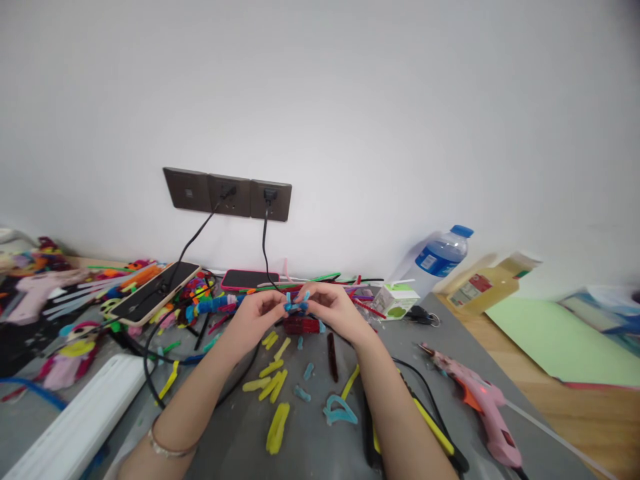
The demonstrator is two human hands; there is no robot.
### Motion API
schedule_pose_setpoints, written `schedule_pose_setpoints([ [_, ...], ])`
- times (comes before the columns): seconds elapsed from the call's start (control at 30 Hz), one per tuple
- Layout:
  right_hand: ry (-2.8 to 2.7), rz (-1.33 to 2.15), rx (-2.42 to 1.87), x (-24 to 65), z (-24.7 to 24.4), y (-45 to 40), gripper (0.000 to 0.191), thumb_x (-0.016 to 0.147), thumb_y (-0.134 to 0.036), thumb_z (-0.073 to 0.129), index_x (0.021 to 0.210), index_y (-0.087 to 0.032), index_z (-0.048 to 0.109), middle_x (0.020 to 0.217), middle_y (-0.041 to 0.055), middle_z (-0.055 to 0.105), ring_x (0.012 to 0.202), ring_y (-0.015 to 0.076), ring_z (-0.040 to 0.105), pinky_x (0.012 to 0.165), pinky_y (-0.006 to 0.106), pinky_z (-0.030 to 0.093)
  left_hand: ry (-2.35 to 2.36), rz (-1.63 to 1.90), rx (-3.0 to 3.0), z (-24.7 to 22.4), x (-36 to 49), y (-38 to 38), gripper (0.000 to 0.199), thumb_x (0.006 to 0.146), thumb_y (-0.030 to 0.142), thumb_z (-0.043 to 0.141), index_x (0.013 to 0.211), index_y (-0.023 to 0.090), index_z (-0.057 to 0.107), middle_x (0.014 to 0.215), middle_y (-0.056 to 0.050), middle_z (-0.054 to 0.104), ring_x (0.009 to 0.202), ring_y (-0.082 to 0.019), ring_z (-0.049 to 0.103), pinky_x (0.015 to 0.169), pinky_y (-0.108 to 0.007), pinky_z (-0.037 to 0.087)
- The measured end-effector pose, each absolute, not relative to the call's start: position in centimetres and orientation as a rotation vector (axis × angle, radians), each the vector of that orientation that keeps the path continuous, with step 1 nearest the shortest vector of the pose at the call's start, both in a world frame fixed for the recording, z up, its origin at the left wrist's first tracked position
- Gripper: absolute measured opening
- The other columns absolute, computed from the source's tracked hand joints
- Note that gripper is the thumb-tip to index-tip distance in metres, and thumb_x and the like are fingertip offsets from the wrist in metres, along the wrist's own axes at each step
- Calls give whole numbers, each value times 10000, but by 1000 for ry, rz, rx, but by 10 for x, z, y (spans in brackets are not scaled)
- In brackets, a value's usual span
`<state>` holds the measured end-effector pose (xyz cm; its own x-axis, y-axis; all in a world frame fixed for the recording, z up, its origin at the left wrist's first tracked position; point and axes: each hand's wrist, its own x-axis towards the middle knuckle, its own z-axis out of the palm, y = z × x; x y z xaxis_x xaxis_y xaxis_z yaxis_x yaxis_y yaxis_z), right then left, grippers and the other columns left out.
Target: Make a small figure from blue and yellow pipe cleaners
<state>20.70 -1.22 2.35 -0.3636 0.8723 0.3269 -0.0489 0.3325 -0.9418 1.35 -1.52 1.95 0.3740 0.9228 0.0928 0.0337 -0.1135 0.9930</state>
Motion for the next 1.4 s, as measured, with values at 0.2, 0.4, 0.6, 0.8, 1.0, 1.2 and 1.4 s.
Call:
schedule_pose_setpoints([
  [0.2, -1562, 1256, -774, 207, 23, -14, 249, 765, -406, 762, 803, -182, 661, 765, 20, 634, 635, 124, 561, 605, 257, 468, 865, 875, 1596, 27, 14, -20, 235, 786, 372, 637, 698, 154, 619, 678, -6, 578, 661, -143, 486, 637, -241, 371],
  [0.4, -1567, 1246, -758, 207, 22, -13, 224, 768, -381, 763, 797, -180, 670, 762, 23, 636, 645, 128, 560, 622, 264, 467, 867, 821, 1654, 26, 13, -20, 245, 813, 372, 605, 698, 156, 609, 684, -11, 573, 665, -146, 482, 638, -247, 367],
  [0.6, -1607, 1226, -743, 203, 19, -10, 223, 767, -386, 755, 797, -180, 674, 764, 28, 647, 675, 144, 575, 651, 278, 477, 885, 766, 1718, 28, 12, -20, 263, 824, 392, 591, 720, 151, 618, 676, -1, 541, 648, -139, 454, 592, -234, 345],
  [0.8, -1681, 1224, -813, 204, 17, -11, 218, 780, -375, 734, 775, -173, 651, 761, 18, 608, 666, 135, 530, 615, 260, 429, 894, 710, 1783, 25, 10, -21, 250, 834, 362, 583, 704, 152, 615, 680, -2, 548, 635, -136, 443, 574, -238, 333],
  [1.0, -1709, 1297, -885, 207, 19, -13, 203, 784, -351, 721, 777, -169, 633, 728, 3, 578, 633, 123, 492, 583, 248, 392, 930, 683, 1787, 22, 10, -21, 248, 843, 371, 570, 714, 161, 594, 682, 11, 524, 619, -133, 420, 568, -247, 314],
  [1.2, -1666, 1310, -895, 208, 20, -12, 202, 755, -317, 748, 795, -164, 622, 714, -13, 580, 617, 111, 509, 589, 239, 405, 951, 789, 1761, 19, 13, -19, 198, 824, 329, 576, 743, 155, 621, 724, -17, 601, 669, -154, 505, 615, -254, 377],
  [1.4, -1512, 1391, -857, 207, 14, -8, 286, 723, -369, 782, 794, -176, 584, 698, -18, 620, 627, 135, 611, 648, 270, 482, 1082, 1033, 1725, 11, 24, -20, 98, 780, 261, 597, 801, 168, 619, 746, -13, 631, 667, -152, 560, 598, -247, 408],
])
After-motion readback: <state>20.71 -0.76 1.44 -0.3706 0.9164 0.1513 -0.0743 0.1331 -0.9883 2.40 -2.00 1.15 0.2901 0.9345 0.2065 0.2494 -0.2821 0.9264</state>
